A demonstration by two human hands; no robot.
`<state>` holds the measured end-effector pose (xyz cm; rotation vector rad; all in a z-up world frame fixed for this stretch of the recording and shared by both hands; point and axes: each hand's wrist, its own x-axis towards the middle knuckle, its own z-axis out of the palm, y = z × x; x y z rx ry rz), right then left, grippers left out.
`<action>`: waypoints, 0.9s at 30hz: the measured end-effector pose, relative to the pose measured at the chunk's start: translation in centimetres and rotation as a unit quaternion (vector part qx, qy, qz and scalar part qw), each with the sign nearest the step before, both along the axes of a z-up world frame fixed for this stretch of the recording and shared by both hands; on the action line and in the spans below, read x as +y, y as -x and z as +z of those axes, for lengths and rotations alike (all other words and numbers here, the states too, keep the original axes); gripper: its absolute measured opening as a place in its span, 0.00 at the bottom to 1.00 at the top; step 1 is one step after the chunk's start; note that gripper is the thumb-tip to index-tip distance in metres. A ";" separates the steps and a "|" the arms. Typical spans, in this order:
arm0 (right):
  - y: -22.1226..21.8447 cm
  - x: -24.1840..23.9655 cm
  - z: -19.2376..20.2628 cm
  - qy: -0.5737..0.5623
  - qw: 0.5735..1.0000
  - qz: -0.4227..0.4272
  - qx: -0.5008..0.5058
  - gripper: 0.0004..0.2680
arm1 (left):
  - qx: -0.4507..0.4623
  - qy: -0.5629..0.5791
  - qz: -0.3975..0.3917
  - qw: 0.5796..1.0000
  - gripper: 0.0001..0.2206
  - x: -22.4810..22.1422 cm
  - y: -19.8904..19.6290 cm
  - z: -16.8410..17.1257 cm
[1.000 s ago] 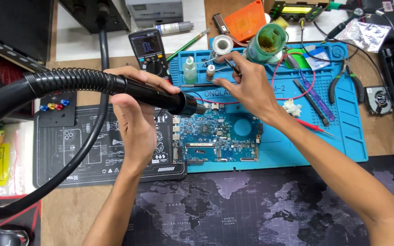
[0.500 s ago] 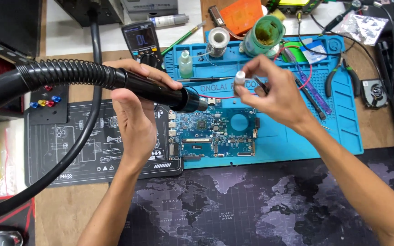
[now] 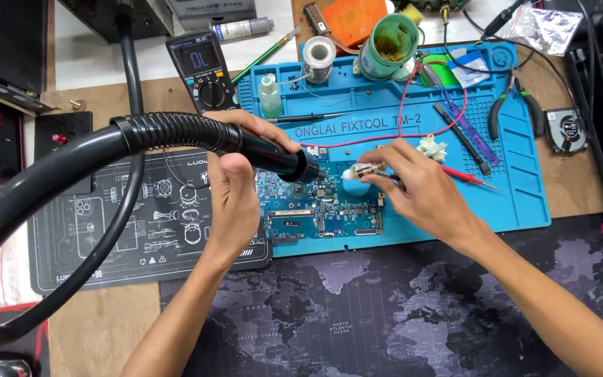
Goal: Using a hot air rework station and tweezers to desolder or reposition small components on a motherboard.
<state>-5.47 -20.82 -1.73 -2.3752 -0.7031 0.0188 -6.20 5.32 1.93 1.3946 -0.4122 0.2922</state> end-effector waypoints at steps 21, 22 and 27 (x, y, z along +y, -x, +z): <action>-0.9 1.0 -0.6 0.032 0.998 0.032 -0.036 0.05 | 0.006 -0.003 0.006 1.000 0.24 0.1 -0.2 0.0; -0.9 1.0 -0.6 0.032 0.998 0.032 -0.037 0.05 | 0.005 -0.003 0.006 1.000 0.24 0.2 -0.2 0.0; -0.9 1.0 -0.7 0.037 0.999 0.033 -0.012 0.06 | 0.011 0.009 0.004 1.000 0.25 0.5 -0.1 0.1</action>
